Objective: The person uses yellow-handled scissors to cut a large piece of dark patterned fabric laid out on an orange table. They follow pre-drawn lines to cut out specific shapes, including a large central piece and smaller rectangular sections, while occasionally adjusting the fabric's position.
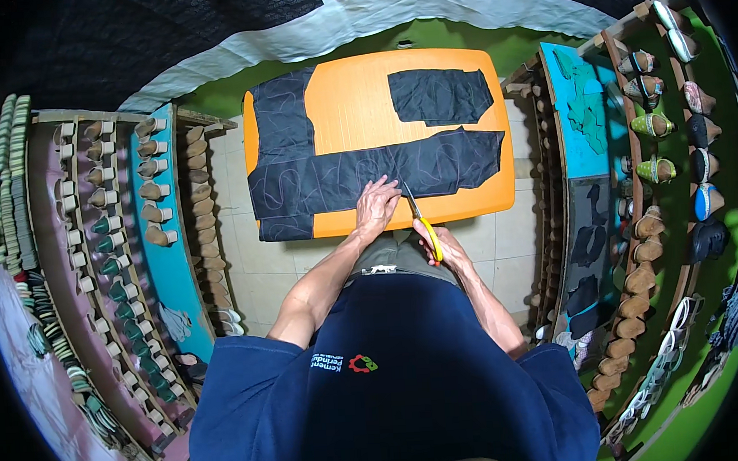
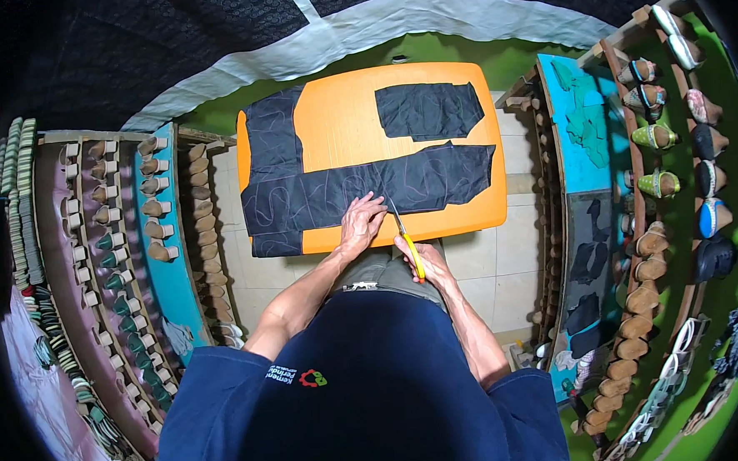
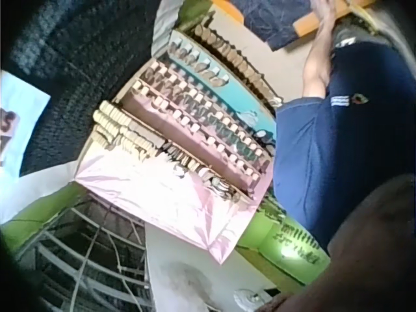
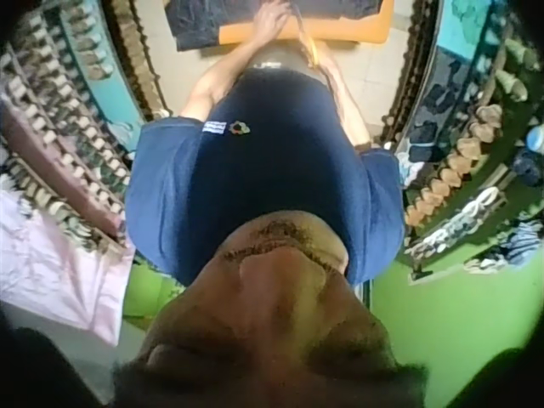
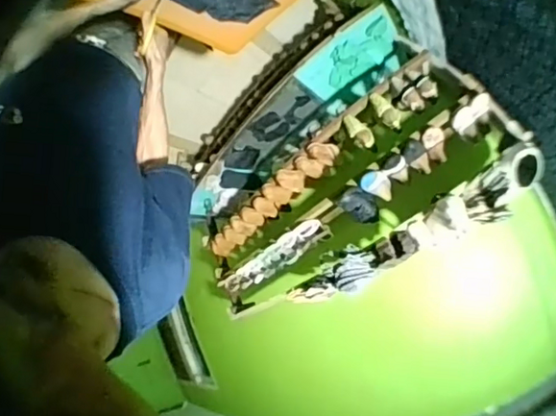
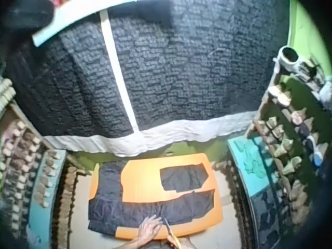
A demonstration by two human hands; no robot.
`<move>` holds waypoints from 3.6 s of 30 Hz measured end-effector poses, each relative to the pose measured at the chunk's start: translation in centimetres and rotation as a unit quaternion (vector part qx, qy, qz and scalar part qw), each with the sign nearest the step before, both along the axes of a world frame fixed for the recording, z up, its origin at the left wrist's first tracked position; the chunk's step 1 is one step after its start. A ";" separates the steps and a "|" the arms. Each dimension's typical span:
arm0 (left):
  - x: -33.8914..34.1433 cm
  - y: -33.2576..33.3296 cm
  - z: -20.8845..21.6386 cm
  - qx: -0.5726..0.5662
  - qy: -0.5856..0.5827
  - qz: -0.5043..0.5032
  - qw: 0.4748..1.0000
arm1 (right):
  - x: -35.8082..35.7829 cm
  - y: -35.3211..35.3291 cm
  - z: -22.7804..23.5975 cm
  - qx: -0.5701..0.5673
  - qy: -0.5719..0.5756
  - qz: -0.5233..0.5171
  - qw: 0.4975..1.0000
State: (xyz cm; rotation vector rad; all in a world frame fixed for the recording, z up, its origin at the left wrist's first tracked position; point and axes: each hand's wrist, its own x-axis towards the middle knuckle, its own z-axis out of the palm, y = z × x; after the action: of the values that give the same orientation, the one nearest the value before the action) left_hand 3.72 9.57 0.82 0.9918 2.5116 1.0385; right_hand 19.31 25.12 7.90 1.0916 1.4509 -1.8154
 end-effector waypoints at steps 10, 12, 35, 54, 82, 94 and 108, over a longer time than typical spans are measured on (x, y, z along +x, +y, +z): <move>-0.1 0.0 0.6 0.020 0.002 -0.002 1.000 | -0.9 -0.5 -0.2 0.016 0.014 0.001 1.000; -0.1 0.1 1.0 0.020 -0.001 0.000 1.000 | -1.8 -0.6 -1.1 0.019 0.016 -0.003 1.000; -0.4 -0.2 2.9 0.018 -0.025 0.005 1.000 | -5.3 0.5 -1.5 0.042 0.058 0.015 0.997; -0.6 -0.4 3.5 0.028 -0.017 0.015 0.999 | -7.8 1.5 -2.8 0.072 0.110 0.047 0.990; -0.4 -0.9 6.9 0.077 -0.136 0.204 0.966 | -9.7 11.1 -5.0 0.628 0.149 -0.065 0.761; -0.9 -2.8 4.9 0.250 -0.295 0.325 0.863 | -9.7 12.7 -7.0 0.496 0.206 -0.103 0.837; 0.7 1.3 5.5 0.226 -0.216 0.215 0.925 | -6.2 15.6 -1.0 0.437 0.169 -0.106 0.877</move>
State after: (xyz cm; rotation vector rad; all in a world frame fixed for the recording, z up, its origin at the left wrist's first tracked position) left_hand 4.38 10.88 6.31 0.2333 2.1952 1.7961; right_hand 13.09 40.71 6.92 1.4176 2.5965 -1.5269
